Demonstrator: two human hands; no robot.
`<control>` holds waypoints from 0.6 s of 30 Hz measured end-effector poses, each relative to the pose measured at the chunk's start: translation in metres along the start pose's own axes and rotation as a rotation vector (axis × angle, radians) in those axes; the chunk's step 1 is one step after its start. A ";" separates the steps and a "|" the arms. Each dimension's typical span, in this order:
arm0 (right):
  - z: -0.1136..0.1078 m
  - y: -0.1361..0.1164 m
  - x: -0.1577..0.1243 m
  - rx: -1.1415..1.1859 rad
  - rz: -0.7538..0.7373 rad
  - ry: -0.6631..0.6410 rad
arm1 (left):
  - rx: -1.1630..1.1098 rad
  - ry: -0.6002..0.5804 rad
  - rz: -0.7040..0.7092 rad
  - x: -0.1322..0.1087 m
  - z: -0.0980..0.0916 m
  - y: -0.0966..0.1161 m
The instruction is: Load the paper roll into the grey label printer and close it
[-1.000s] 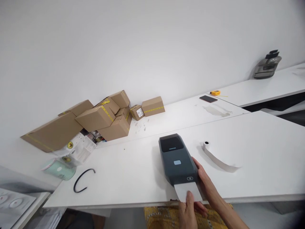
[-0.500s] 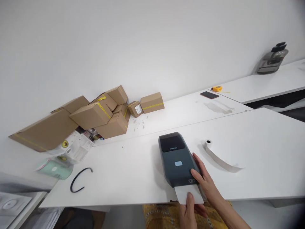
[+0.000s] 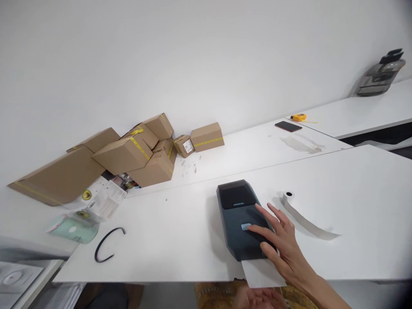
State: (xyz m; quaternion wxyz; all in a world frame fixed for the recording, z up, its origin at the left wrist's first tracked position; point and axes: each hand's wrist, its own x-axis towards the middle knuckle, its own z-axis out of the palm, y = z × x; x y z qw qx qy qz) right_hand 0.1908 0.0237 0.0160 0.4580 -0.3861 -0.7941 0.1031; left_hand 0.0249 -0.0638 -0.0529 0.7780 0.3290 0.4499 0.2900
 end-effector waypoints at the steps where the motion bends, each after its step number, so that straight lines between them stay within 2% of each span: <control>1: -0.001 0.000 0.003 -0.051 -0.042 -0.011 | -0.037 -0.003 0.020 -0.001 -0.003 0.004; 6: 0.002 0.001 0.008 -0.249 -0.143 -0.022 | -0.044 0.068 0.262 -0.011 -0.006 0.012; 11: 0.003 -0.003 0.008 -0.286 -0.108 -0.036 | -0.099 0.167 0.256 -0.016 0.002 0.015; 13: 0.001 -0.005 0.007 -0.222 -0.057 -0.063 | -0.071 0.295 0.252 -0.020 0.001 0.018; 15: -0.001 -0.004 0.004 -0.105 0.020 -0.069 | 0.018 0.504 0.307 -0.026 -0.002 0.023; 18: -0.004 0.000 -0.004 0.072 0.222 0.029 | 0.152 0.811 0.435 -0.038 -0.010 0.035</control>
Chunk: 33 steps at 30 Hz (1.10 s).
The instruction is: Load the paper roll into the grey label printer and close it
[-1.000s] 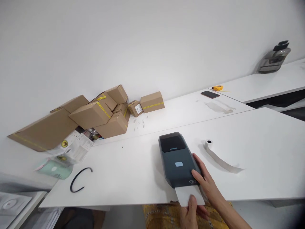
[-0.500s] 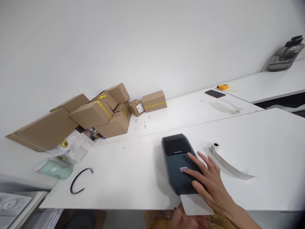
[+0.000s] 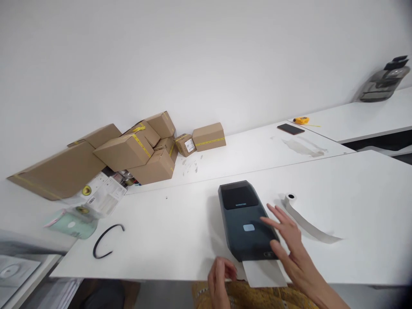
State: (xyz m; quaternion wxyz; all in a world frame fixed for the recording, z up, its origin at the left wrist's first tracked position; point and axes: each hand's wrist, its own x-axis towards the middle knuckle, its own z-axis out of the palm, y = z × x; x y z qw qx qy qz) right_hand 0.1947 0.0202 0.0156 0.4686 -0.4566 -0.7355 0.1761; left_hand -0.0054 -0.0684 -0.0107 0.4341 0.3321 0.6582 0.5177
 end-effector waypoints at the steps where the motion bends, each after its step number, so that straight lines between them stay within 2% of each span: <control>1: -0.001 0.002 -0.003 0.041 0.095 0.039 | 0.018 0.059 0.035 0.002 -0.003 0.004; 3: -0.002 0.007 -0.011 0.084 0.272 0.079 | 0.019 0.100 0.075 0.006 -0.004 0.010; 5: -0.002 0.009 -0.018 0.076 0.335 0.066 | 0.004 0.018 0.092 0.011 0.002 0.013; 6: -0.001 0.009 -0.021 0.051 0.296 0.055 | -0.009 -0.035 0.102 0.012 0.006 0.014; 8: 0.000 0.007 -0.024 -0.048 0.124 0.039 | -0.049 -0.104 0.126 0.013 0.016 0.014; 10: 0.003 0.003 -0.021 -0.171 -0.073 0.025 | -0.095 -0.109 0.156 0.011 0.024 0.015; 12: 0.005 -0.002 -0.014 -0.279 -0.207 0.007 | -0.117 -0.096 0.147 0.008 0.027 0.016; 16: 0.009 -0.010 0.001 -0.441 -0.334 0.009 | -0.110 -0.071 0.108 0.006 0.023 0.010; 20: 0.010 -0.012 0.007 -0.474 -0.362 0.006 | -0.109 -0.076 0.104 0.011 0.022 0.001; 23: 0.008 -0.003 0.000 -0.321 -0.267 -0.028 | -0.117 -0.067 0.116 0.012 0.025 0.001; 27: 0.011 0.019 -0.024 -0.006 0.137 0.020 | -0.138 -0.062 0.096 0.008 0.029 0.011; 29: 0.017 0.027 -0.034 0.099 0.286 0.037 | -0.100 -0.062 0.094 0.007 0.030 0.016; 33: 0.026 0.024 -0.041 0.194 0.352 -0.007 | -0.037 -0.029 0.161 0.005 0.032 0.020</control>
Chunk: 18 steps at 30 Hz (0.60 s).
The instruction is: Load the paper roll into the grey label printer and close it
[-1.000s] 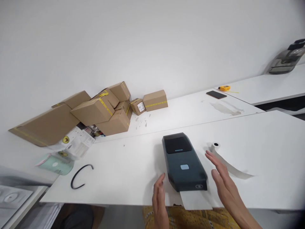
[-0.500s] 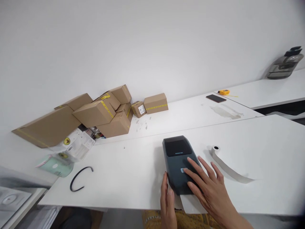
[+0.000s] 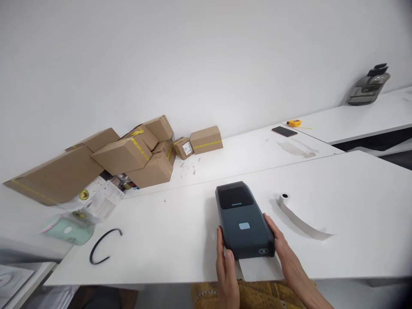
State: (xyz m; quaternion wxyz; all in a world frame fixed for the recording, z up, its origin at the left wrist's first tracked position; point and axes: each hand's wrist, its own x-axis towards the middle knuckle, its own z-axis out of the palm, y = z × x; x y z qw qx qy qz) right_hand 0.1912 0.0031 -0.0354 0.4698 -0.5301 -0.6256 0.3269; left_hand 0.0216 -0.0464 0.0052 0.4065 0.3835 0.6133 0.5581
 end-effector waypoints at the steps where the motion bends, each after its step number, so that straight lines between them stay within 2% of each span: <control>1: 0.000 -0.003 0.000 0.002 0.001 -0.005 | 0.000 0.001 0.005 0.000 0.000 0.001; 5: -0.008 -0.018 0.013 -0.015 -0.052 -0.003 | 0.006 -0.021 0.059 0.006 -0.001 0.011; 8: -0.017 -0.035 0.039 -0.054 -0.153 0.009 | 0.019 0.003 0.164 0.020 -0.002 0.030; 11: -0.022 -0.059 0.077 -0.074 -0.287 0.026 | 0.022 -0.002 0.268 0.045 -0.002 0.054; 14: -0.020 -0.087 0.119 -0.035 -0.314 0.028 | -0.008 0.044 0.314 0.079 0.001 0.073; 16: -0.018 -0.103 0.146 0.024 -0.304 0.025 | 0.023 0.043 0.293 0.103 0.003 0.075; 18: -0.017 -0.114 0.167 0.090 -0.292 0.008 | 0.135 -0.009 0.238 0.122 0.005 0.069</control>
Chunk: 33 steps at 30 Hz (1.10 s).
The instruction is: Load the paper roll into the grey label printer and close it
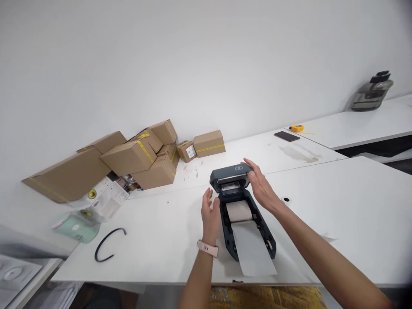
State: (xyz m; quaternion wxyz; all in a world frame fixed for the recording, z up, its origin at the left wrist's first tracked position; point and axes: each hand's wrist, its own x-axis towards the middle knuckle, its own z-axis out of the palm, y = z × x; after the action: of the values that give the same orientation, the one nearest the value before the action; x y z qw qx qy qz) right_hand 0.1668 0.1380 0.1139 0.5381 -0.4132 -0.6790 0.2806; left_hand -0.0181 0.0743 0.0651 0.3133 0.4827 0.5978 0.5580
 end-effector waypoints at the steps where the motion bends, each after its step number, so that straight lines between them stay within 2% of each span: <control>1: 0.000 -0.001 0.009 0.029 0.016 -0.013 | 0.032 -0.036 -0.021 0.006 0.002 -0.007; 4: -0.002 -0.001 0.026 0.067 0.088 -0.069 | 0.085 -0.107 -0.067 0.014 0.008 -0.028; 8: -0.005 0.005 0.041 0.046 0.078 -0.095 | 0.130 -0.146 -0.099 0.014 0.012 -0.045; 16: 0.016 0.017 0.101 0.012 0.144 -0.009 | 0.168 -0.144 -0.094 0.008 0.010 -0.047; 18: 0.018 0.012 0.099 0.001 0.135 0.032 | 0.175 -0.133 -0.086 0.006 0.011 -0.047; 20: 0.014 0.007 0.083 -0.009 0.092 0.118 | 0.183 -0.122 -0.077 0.004 0.012 -0.048; 22: 0.008 0.005 0.057 -0.038 -0.014 0.212 | 0.185 -0.116 -0.065 0.004 0.013 -0.049; 23: 0.004 0.005 0.042 -0.080 -0.113 0.225 | 0.185 -0.115 -0.059 0.004 0.013 -0.049; 24: 0.001 0.008 0.028 -0.135 -0.197 0.144 | 0.187 -0.117 -0.053 0.004 0.013 -0.050; 26: -0.003 0.017 0.007 -0.285 -0.290 -0.215 | 0.193 -0.131 -0.042 0.004 0.012 -0.050; 28: -0.002 0.028 -0.004 -0.449 -0.265 -0.636 | 0.208 -0.150 -0.033 0.007 0.010 -0.049; 29: 0.001 0.034 -0.006 -0.517 -0.235 -0.779 | 0.217 -0.161 -0.030 0.009 0.009 -0.048; 31: 0.010 0.044 -0.004 -0.603 -0.186 -0.921 | 0.241 -0.188 -0.027 0.014 0.005 -0.045; 33: 0.022 0.049 0.001 -0.633 -0.154 -0.976 | 0.268 -0.224 -0.022 0.019 0.001 -0.043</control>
State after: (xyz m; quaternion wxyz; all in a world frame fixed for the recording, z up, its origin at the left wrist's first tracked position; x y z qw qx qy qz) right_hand 0.1585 0.1648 0.0682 0.0323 -0.3261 -0.9271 0.1821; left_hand -0.0338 0.0963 0.0263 0.3169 0.5726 0.6336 0.4126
